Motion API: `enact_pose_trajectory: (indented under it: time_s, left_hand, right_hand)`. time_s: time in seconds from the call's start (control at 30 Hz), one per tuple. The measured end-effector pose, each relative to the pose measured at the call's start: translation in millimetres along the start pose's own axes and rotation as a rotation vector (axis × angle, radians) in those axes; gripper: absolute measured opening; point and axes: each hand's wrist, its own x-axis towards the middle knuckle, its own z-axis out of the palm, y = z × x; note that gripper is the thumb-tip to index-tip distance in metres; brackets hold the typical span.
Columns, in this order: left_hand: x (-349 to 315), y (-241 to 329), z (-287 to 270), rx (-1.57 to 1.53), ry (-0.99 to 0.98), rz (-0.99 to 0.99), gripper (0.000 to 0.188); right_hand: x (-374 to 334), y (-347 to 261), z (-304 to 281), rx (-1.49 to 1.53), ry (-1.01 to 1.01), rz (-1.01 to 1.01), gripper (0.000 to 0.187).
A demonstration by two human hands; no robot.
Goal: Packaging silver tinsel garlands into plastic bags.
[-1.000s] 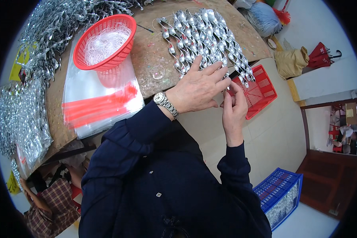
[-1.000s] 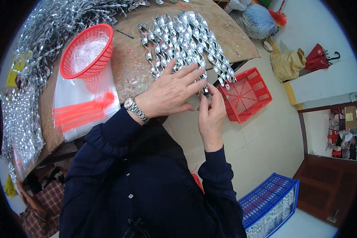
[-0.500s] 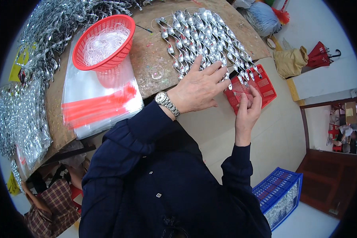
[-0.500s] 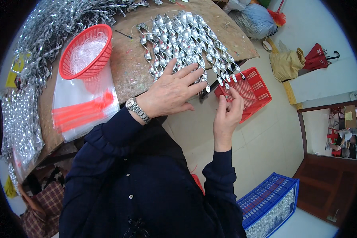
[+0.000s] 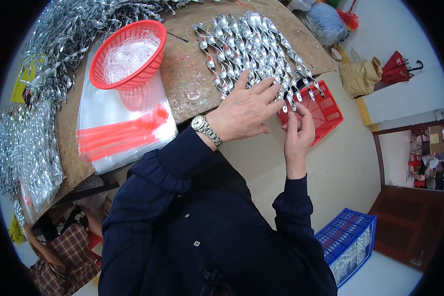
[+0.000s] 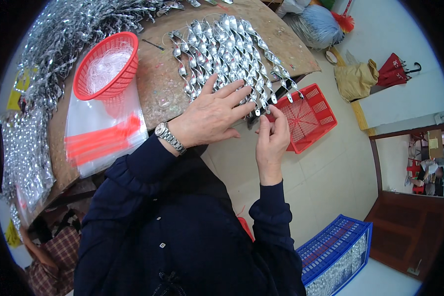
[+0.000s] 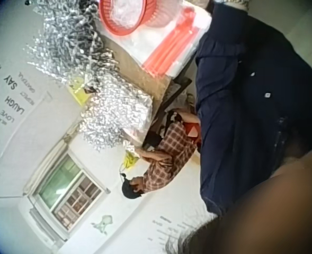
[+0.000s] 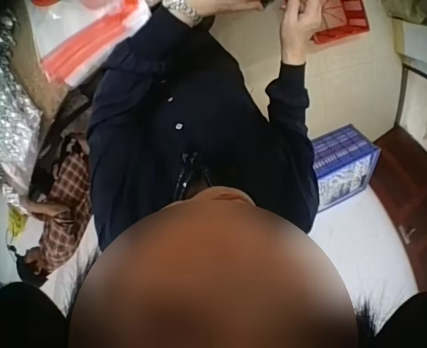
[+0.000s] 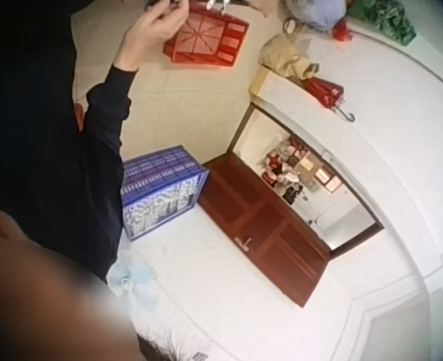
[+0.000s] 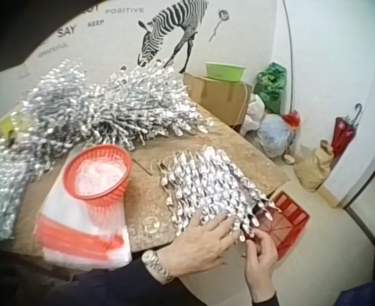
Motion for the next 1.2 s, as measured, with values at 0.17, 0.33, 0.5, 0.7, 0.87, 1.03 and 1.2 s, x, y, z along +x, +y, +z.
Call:
enact_pose_trajectory:
  time_s: [0.17,0.33,0.5,0.7,0.87,1.03,1.2]
  left_hand:
    - [0,0,0,-0.007,0.023,0.01,0.069]
    - [-1,-1,1,-0.006,0.053,0.023,0.063]
    - [-1,0,2,0.002,0.049,0.022,0.064]
    - [0,1,2,-0.011,0.066,0.026,0.063]
    - [-3,0,0,-0.004,0.078,0.024,0.063]
    - [-3,0,-3,-0.014,0.076,0.022,0.064]
    - [-5,2,-6,-0.022,0.051,-0.001,0.07]
  right_hand:
    - [1,0,-2,-0.009,0.008,-0.014,0.029]
    - [13,9,-17,-0.197,0.137,-0.109,0.033]
    - [36,25,-22,-0.301,0.138,-0.179,0.036]
    - [44,31,-14,-0.316,0.078,-0.206,0.036]
    - [40,-2,-11,-0.234,-0.05,-0.082,0.028]
    - [61,-8,-27,-0.476,0.118,-0.296,0.025]
    - [97,-1,-37,-0.726,0.103,-0.295,0.031]
